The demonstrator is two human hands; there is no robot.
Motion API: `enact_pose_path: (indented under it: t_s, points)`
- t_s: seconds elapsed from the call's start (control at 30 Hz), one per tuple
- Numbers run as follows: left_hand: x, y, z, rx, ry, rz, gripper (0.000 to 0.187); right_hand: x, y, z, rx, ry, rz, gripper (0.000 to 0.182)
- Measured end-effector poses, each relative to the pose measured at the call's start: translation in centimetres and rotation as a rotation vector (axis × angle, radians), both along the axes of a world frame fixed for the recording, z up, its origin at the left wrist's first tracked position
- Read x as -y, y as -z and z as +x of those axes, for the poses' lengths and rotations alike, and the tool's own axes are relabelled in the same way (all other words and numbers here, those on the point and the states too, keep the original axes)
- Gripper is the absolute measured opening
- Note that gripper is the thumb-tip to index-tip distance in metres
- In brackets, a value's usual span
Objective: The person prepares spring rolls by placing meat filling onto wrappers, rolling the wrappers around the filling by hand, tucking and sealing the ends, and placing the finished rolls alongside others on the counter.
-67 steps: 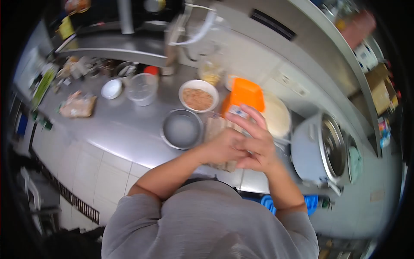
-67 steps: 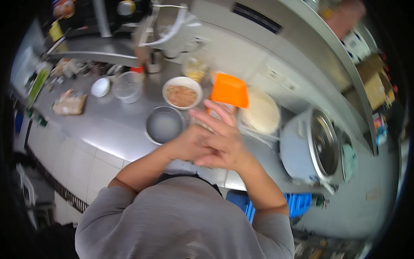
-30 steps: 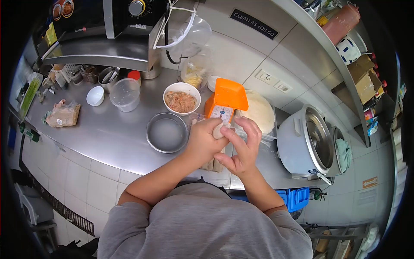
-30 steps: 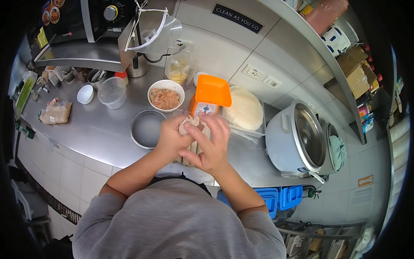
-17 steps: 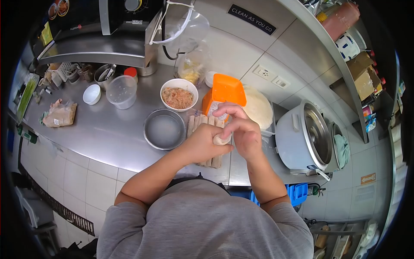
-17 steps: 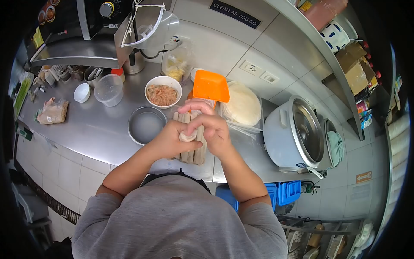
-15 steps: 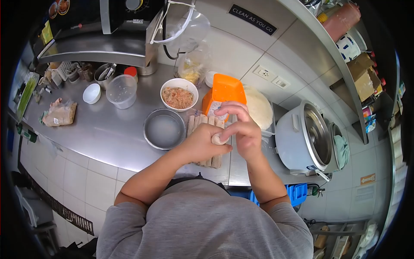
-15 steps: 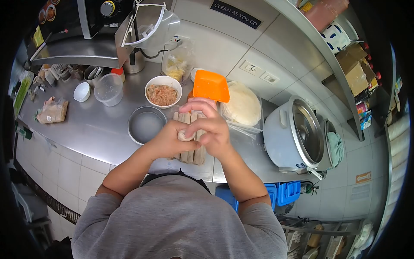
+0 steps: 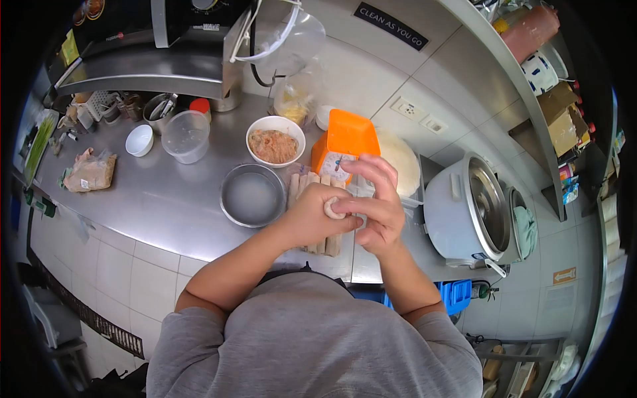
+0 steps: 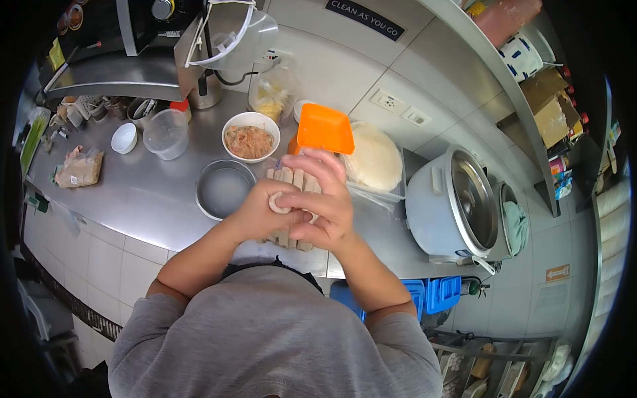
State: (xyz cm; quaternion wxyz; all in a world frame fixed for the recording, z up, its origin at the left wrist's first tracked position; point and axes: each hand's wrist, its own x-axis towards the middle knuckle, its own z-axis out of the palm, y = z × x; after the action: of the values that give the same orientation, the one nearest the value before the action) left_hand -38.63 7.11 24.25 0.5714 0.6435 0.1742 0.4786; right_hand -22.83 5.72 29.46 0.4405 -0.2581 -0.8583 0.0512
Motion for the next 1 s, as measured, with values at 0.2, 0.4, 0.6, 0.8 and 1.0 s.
enact_pose_path:
  t_s: [0.2,0.4,0.6,0.8,1.0]
  points:
    - [-2.8,-0.9,1.2,0.023,-0.022,0.122,0.009,-3.4,-2.9,0.4,0.348,-0.097,-0.012,0.061]
    - [-5.6,-2.6,2.3,0.161,0.064,-0.436,0.049,-3.2,4.8,1.5,-0.582,-0.151,-0.760,0.058]
    - [-6.0,4.4,2.8,0.234,-0.392,-0.614,0.069,0.3,15.4,3.2,-0.757,0.223,-1.352,0.068]
    - [-5.0,14.4,1.9,-0.473,-0.292,-0.126,0.068,-0.4,21.3,5.5,-0.040,0.693,-0.790,0.055]
    - [0.7,16.2,5.7,-1.060,-0.168,0.469,0.074,-9.0,20.9,18.7,0.048,0.950,-0.575,0.043]
